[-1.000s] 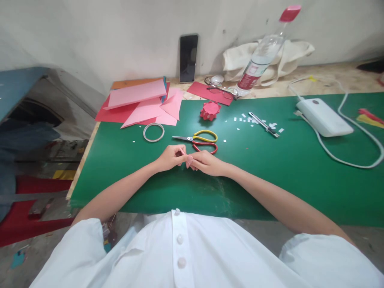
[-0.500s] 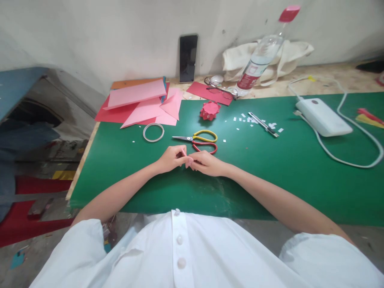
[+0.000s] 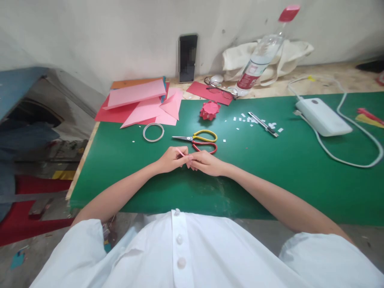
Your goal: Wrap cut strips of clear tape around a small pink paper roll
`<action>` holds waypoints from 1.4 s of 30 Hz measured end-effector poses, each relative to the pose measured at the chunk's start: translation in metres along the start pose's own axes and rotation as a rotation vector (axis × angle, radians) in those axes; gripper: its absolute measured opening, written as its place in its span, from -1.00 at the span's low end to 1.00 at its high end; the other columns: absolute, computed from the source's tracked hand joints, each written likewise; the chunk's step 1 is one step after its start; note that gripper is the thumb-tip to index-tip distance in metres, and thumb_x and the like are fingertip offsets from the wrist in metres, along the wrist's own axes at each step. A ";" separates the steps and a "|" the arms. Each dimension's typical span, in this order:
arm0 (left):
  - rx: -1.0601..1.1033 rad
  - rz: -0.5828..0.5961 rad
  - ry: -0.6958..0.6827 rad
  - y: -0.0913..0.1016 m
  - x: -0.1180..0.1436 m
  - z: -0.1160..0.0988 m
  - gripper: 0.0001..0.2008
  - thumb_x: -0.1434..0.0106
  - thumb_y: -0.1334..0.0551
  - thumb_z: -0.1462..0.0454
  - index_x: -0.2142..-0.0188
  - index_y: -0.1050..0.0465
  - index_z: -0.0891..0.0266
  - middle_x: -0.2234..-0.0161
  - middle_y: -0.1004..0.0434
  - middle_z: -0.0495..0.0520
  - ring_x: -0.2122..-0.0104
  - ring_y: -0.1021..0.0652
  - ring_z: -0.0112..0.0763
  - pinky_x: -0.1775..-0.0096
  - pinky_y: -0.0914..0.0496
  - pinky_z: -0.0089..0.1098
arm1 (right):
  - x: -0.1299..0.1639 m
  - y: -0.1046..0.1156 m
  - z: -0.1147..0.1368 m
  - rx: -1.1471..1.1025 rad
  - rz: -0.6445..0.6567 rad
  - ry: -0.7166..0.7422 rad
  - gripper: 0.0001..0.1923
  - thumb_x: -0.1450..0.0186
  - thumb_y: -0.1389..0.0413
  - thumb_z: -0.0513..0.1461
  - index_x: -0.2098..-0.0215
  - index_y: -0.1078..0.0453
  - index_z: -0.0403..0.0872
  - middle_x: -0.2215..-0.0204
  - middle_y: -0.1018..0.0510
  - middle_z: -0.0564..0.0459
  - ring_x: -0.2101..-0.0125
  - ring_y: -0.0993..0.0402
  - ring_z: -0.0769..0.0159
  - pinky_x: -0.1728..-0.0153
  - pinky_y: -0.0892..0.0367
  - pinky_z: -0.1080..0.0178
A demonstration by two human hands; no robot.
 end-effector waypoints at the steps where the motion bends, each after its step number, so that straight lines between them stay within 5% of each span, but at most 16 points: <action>1: 0.000 0.002 0.000 0.000 0.000 0.000 -0.51 -0.23 -0.31 -0.12 0.50 -0.32 0.24 0.61 -0.50 -0.05 0.64 -0.40 -0.57 0.56 -0.19 -0.55 | 0.000 0.000 0.000 0.002 0.002 -0.001 -0.71 -0.44 0.06 -0.19 0.37 -0.38 -0.11 0.56 -0.47 0.08 0.52 -0.40 0.39 0.42 -0.27 0.36; 12: -0.060 -0.004 -0.013 0.001 0.001 0.001 -0.43 -0.26 -0.23 -0.16 0.60 -0.24 0.23 0.67 -0.39 -0.07 0.63 -0.32 -0.58 0.52 -0.16 -0.51 | -0.001 0.001 0.000 -0.052 -0.024 0.014 -0.68 -0.45 0.04 -0.15 0.39 -0.37 -0.12 0.58 -0.43 0.11 0.56 -0.36 0.43 0.45 -0.24 0.39; 29: 0.154 0.064 0.025 0.002 -0.003 0.012 -0.52 -0.26 -0.26 -0.11 0.45 -0.24 0.23 0.54 -0.48 -0.04 0.59 -0.39 -0.58 0.49 -0.27 -0.52 | 0.000 0.001 -0.002 -0.013 -0.100 0.032 -0.69 -0.46 0.05 -0.15 0.37 -0.36 -0.12 0.59 -0.44 0.13 0.59 -0.36 0.47 0.49 -0.24 0.43; 37: 0.330 -0.107 0.011 0.005 -0.006 0.014 -0.54 -0.15 -0.42 -0.05 0.32 -0.34 0.26 0.53 -0.43 -0.11 0.62 -0.43 -0.61 0.54 -0.35 -0.55 | 0.000 0.004 0.000 -0.023 -0.191 -0.017 -0.68 -0.45 0.04 -0.12 0.42 -0.32 -0.09 0.68 -0.38 0.18 0.66 -0.31 0.47 0.53 -0.20 0.42; 42: 0.323 -0.104 0.024 0.006 -0.007 0.011 -0.53 -0.11 -0.45 -0.06 0.39 -0.44 0.32 0.56 -0.47 -0.04 0.64 -0.42 -0.63 0.56 -0.33 -0.57 | 0.000 0.005 0.001 -0.018 -0.203 -0.012 -0.68 -0.45 0.04 -0.13 0.43 -0.31 -0.09 0.68 -0.39 0.18 0.66 -0.31 0.47 0.52 -0.20 0.42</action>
Point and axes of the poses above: each hand's wrist, its own x-axis away from the middle knuckle, its own y-axis out of the back of the hand, z = x × y, the point moved 4 cm from there along -x, towards the middle knuckle
